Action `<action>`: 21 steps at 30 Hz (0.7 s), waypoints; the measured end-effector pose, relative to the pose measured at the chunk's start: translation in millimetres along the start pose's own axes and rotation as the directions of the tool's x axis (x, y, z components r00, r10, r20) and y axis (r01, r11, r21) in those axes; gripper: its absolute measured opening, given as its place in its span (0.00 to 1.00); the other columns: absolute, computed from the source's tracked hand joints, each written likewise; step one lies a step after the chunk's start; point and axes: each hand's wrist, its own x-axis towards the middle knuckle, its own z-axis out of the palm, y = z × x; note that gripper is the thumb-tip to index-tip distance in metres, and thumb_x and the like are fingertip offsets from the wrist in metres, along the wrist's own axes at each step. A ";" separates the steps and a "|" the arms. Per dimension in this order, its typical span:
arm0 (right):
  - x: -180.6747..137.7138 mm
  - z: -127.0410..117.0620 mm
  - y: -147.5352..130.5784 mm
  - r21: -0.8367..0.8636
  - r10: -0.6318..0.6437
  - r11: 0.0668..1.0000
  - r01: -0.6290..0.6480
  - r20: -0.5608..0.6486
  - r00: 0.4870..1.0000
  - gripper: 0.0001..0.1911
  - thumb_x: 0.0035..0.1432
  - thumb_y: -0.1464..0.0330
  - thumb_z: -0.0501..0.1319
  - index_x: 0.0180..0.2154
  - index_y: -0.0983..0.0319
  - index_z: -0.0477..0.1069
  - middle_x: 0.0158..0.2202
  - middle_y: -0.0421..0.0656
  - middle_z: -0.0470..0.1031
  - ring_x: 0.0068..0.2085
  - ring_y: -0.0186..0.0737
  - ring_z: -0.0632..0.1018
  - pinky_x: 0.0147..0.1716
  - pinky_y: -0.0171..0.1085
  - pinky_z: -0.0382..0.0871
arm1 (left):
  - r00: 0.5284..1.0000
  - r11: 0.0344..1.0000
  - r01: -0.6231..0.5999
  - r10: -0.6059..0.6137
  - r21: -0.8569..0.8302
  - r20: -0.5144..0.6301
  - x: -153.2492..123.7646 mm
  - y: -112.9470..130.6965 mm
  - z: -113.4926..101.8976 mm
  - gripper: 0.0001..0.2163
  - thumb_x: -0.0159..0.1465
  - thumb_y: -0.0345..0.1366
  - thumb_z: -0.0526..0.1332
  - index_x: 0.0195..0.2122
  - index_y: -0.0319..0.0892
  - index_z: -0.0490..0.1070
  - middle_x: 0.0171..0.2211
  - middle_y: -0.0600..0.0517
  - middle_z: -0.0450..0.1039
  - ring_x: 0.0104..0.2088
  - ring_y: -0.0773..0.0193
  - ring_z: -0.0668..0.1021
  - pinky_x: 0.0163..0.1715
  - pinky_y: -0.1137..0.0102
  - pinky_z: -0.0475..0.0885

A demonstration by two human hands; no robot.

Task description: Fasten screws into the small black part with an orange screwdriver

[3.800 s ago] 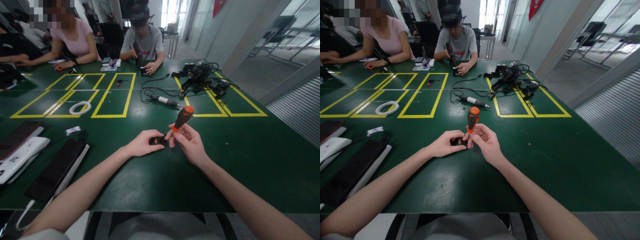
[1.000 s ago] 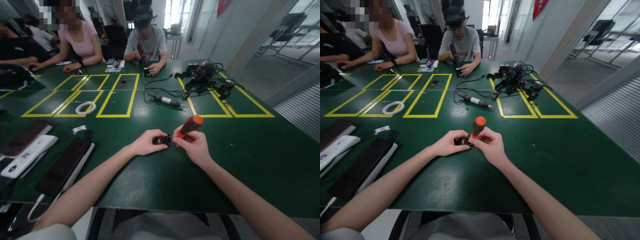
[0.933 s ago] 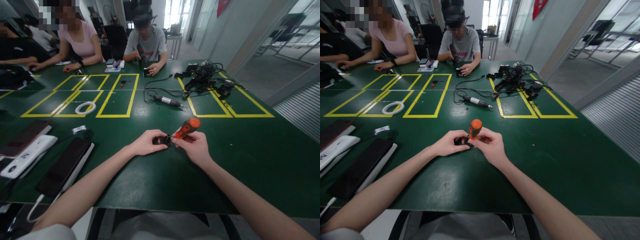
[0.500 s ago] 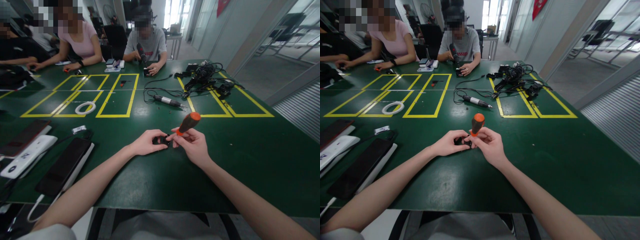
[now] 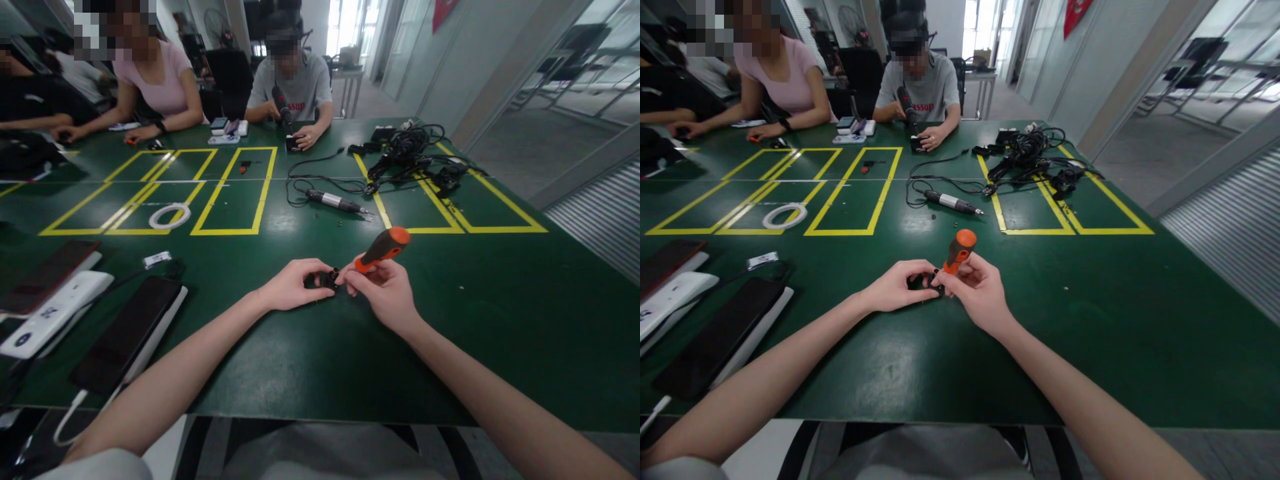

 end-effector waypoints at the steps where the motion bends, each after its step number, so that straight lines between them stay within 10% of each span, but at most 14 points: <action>1: 0.2 -0.7 -0.3 -0.025 -0.001 1.000 0.001 -0.002 1.000 0.18 0.53 0.54 0.75 0.30 0.60 0.76 0.26 0.41 0.79 0.23 0.34 0.73 0.24 0.35 0.73 | 1.000 1.000 0.003 -0.003 0.002 0.001 -0.1 0.1 0.0 0.12 0.63 0.40 0.70 0.43 0.38 0.78 0.35 0.52 0.75 0.33 0.67 0.73 0.36 0.71 0.68; 21: 2.6 -3.3 0.0 -0.002 -0.029 1.000 0.030 0.055 0.998 0.15 0.56 0.55 0.73 0.31 0.60 0.77 0.28 0.41 0.78 0.23 0.33 0.73 0.24 0.36 0.73 | 1.000 1.000 0.013 -0.013 0.000 0.008 -0.5 0.0 0.8 0.13 0.64 0.40 0.69 0.46 0.39 0.77 0.36 0.51 0.76 0.33 0.67 0.73 0.36 0.72 0.68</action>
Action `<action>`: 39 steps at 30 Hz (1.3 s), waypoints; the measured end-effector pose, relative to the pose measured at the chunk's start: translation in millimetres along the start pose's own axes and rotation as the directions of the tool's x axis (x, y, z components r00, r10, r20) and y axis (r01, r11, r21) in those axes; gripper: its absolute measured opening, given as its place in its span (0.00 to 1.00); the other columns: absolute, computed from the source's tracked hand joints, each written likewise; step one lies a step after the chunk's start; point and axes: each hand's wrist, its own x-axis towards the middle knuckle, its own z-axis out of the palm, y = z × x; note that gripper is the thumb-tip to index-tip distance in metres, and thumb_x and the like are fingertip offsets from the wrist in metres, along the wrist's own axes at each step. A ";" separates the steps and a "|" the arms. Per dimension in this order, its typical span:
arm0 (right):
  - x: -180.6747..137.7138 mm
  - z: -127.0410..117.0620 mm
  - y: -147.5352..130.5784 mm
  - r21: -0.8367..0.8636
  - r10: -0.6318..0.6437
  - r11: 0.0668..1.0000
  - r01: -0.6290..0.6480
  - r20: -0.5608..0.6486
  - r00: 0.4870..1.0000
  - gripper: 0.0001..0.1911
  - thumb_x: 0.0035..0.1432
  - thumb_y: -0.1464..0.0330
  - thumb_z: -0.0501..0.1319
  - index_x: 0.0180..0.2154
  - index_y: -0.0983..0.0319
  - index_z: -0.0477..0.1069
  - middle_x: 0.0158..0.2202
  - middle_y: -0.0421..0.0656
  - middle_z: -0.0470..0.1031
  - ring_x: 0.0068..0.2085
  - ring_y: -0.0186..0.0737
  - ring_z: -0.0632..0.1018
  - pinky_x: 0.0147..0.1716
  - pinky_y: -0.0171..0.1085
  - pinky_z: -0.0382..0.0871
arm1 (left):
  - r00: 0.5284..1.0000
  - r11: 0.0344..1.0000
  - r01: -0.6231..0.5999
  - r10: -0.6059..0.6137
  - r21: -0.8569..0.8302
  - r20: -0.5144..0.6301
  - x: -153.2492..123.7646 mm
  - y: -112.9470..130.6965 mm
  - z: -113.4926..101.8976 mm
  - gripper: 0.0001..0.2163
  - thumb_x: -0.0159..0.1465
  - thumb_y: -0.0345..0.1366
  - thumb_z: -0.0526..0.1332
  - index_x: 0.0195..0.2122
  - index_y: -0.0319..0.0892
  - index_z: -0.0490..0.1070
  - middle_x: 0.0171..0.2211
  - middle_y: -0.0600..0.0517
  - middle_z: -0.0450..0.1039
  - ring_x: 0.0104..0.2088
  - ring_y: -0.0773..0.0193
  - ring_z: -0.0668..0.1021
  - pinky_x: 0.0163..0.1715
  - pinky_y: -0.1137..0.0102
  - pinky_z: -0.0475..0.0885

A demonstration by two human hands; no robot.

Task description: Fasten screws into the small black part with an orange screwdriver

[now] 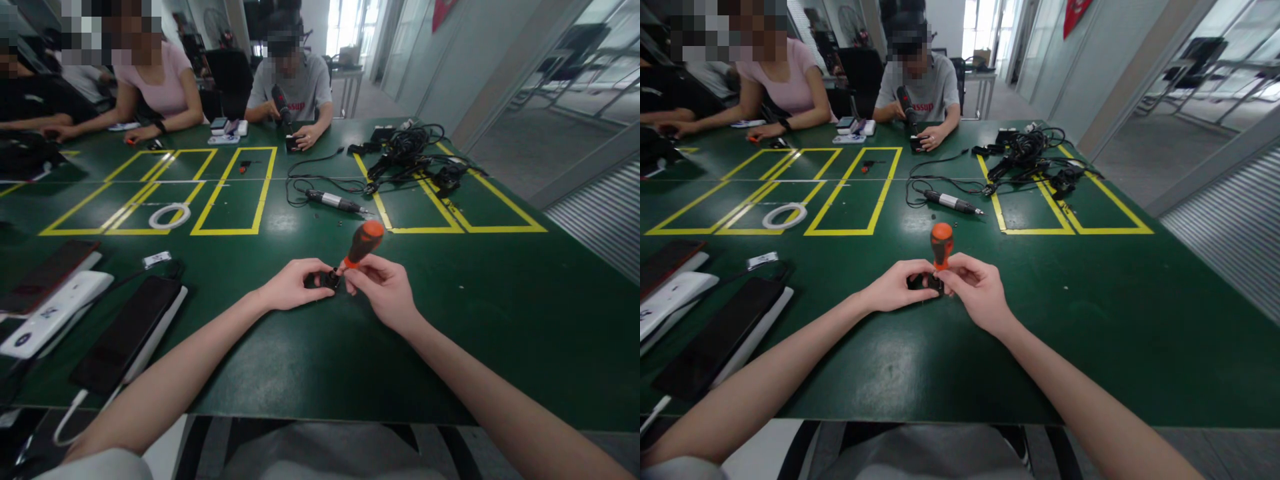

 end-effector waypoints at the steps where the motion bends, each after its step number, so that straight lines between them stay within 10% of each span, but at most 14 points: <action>1: 0.2 0.4 0.1 0.012 -0.004 1.000 0.004 0.004 1.000 0.16 0.59 0.54 0.72 0.32 0.60 0.78 0.28 0.41 0.78 0.23 0.33 0.73 0.24 0.36 0.73 | 1.000 1.000 -0.007 0.007 -0.006 -0.002 0.0 -0.2 0.1 0.13 0.64 0.39 0.69 0.46 0.39 0.77 0.36 0.52 0.75 0.33 0.67 0.73 0.35 0.72 0.68; 39: -1.5 0.7 -2.2 -0.074 -0.030 0.997 0.031 0.012 0.999 0.16 0.61 0.53 0.69 0.33 0.59 0.80 0.28 0.42 0.80 0.24 0.35 0.74 0.25 0.38 0.74 | 0.999 0.996 0.035 -0.033 -0.079 0.036 1.0 -0.5 -2.2 0.14 0.63 0.41 0.70 0.46 0.38 0.78 0.38 0.51 0.77 0.34 0.66 0.73 0.36 0.71 0.69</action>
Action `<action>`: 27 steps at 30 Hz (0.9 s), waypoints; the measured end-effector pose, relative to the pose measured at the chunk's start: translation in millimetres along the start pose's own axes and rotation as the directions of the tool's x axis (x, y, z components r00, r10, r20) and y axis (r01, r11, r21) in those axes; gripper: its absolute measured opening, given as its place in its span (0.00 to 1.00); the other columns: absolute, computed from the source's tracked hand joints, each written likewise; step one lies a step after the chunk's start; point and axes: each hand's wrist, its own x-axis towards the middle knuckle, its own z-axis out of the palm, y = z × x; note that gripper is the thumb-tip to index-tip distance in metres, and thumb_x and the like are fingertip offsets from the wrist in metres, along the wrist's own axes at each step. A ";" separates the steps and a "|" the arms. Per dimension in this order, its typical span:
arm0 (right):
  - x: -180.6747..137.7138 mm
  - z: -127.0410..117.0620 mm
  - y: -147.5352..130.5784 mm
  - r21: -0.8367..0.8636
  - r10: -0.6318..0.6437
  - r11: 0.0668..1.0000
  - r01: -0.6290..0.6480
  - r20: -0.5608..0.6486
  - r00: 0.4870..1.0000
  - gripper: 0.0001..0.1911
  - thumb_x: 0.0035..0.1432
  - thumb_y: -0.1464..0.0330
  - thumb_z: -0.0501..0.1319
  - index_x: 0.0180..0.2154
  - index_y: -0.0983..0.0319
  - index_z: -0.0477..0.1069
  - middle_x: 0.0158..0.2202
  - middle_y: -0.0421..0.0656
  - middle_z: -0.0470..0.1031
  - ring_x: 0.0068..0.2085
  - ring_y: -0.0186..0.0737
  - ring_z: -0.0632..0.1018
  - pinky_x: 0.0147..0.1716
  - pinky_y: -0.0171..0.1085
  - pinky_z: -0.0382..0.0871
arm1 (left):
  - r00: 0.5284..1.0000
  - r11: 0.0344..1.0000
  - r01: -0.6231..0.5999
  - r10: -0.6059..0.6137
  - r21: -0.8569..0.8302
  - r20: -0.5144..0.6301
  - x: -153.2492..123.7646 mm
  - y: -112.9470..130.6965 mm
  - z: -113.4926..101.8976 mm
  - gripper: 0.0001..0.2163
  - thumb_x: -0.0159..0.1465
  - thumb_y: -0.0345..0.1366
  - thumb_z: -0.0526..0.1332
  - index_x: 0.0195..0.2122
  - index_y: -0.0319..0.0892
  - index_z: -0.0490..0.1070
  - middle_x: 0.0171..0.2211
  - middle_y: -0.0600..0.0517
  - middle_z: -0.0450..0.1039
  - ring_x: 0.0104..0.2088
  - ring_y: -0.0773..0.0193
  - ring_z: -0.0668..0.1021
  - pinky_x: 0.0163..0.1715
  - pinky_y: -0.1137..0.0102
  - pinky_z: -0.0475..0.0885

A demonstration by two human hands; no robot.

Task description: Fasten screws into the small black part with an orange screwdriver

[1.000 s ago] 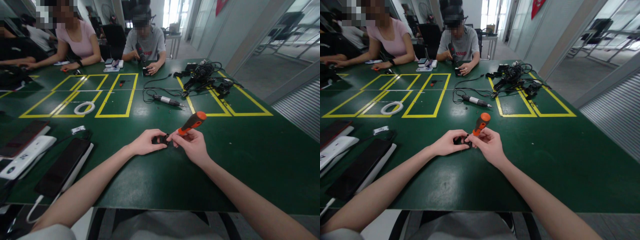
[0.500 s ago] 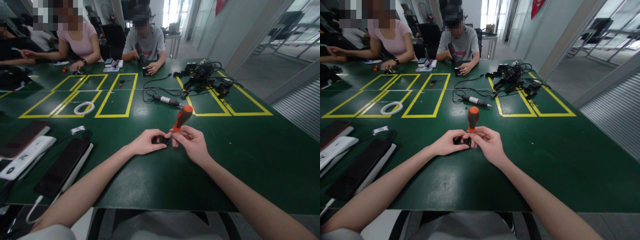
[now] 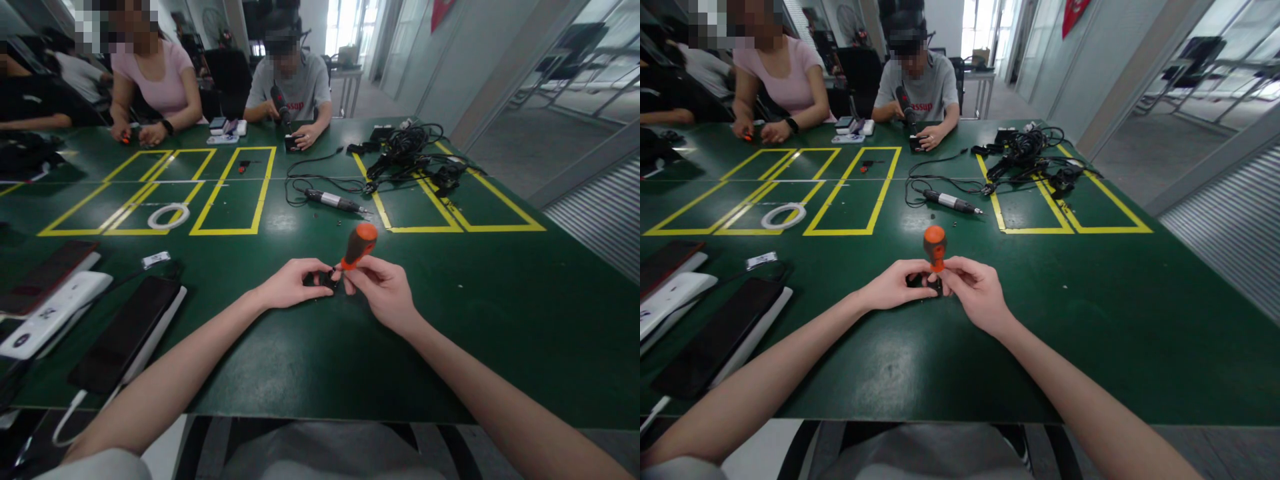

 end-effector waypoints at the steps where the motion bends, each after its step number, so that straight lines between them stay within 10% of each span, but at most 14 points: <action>1: -0.7 0.8 0.2 0.021 -0.002 1.000 0.002 0.003 1.000 0.16 0.62 0.53 0.68 0.34 0.60 0.80 0.29 0.43 0.81 0.24 0.35 0.74 0.26 0.38 0.74 | 1.000 1.000 0.003 -0.002 -0.007 0.003 0.0 0.3 -0.1 0.14 0.63 0.41 0.70 0.46 0.38 0.78 0.38 0.51 0.76 0.34 0.67 0.73 0.36 0.71 0.69; 27: 0.6 -1.2 1.8 0.036 0.020 0.999 -0.020 -0.018 1.000 0.19 0.59 0.51 0.71 0.33 0.60 0.75 0.28 0.42 0.81 0.24 0.34 0.75 0.27 0.37 0.75 | 0.999 0.999 0.030 -0.029 0.031 -0.013 0.4 0.3 0.3 0.15 0.62 0.41 0.71 0.47 0.39 0.78 0.37 0.51 0.77 0.34 0.66 0.73 0.35 0.72 0.67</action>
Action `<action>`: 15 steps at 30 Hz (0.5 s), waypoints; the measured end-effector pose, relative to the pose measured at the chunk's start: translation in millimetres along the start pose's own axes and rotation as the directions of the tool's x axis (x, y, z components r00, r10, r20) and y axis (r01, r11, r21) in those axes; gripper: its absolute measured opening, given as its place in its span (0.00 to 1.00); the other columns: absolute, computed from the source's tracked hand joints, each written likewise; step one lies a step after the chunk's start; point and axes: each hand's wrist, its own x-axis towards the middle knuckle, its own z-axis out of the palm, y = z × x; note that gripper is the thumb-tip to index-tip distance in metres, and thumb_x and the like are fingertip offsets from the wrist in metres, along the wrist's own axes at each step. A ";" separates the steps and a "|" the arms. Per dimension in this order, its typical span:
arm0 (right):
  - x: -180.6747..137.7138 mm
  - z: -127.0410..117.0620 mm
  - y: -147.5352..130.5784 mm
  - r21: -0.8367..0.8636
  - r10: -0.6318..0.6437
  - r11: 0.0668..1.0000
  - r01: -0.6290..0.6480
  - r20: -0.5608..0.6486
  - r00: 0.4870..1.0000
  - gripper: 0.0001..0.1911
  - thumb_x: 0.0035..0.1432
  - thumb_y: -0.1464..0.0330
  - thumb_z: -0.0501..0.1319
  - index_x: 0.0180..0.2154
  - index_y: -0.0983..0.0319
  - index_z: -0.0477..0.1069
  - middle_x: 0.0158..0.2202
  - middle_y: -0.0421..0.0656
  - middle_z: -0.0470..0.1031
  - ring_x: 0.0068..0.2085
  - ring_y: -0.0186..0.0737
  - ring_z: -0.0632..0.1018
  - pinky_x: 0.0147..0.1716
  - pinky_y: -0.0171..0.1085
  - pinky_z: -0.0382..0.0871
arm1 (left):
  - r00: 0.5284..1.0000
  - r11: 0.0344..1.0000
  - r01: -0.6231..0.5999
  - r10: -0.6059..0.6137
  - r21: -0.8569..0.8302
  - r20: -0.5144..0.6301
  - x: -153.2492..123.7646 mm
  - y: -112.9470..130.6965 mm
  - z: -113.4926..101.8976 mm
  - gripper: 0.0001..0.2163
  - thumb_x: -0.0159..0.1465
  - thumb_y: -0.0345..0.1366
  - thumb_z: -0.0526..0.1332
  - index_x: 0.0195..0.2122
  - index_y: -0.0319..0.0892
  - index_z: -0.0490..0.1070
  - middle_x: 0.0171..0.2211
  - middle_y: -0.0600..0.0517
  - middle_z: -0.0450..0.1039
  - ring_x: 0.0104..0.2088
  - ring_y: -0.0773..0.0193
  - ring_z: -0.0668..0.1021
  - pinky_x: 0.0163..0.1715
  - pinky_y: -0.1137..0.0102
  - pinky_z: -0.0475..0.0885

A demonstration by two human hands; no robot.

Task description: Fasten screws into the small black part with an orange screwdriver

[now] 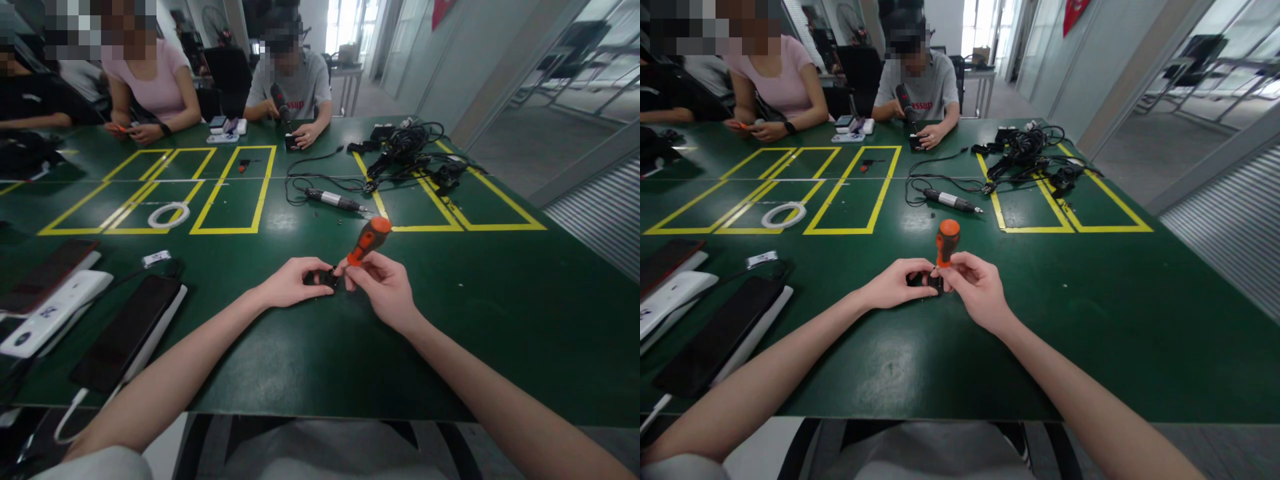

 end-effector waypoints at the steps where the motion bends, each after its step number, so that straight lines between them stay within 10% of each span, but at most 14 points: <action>1: 0.2 0.2 -0.1 0.012 -0.004 1.000 0.004 0.006 1.000 0.19 0.60 0.50 0.70 0.33 0.60 0.75 0.29 0.43 0.81 0.24 0.34 0.75 0.27 0.37 0.75 | 1.000 1.000 0.000 0.000 -0.009 0.001 0.0 0.0 0.1 0.15 0.62 0.41 0.71 0.47 0.39 0.78 0.37 0.51 0.77 0.34 0.66 0.73 0.35 0.72 0.67; 15: 2.7 0.1 0.6 0.045 -0.005 0.999 0.006 -0.006 1.000 0.21 0.58 0.50 0.71 0.28 0.60 0.76 0.25 0.40 0.76 0.23 0.32 0.73 0.25 0.35 0.71 | 1.000 1.000 -0.017 0.017 0.007 -0.005 -0.3 -0.1 0.0 0.15 0.63 0.40 0.71 0.48 0.39 0.78 0.36 0.52 0.76 0.33 0.67 0.73 0.35 0.72 0.67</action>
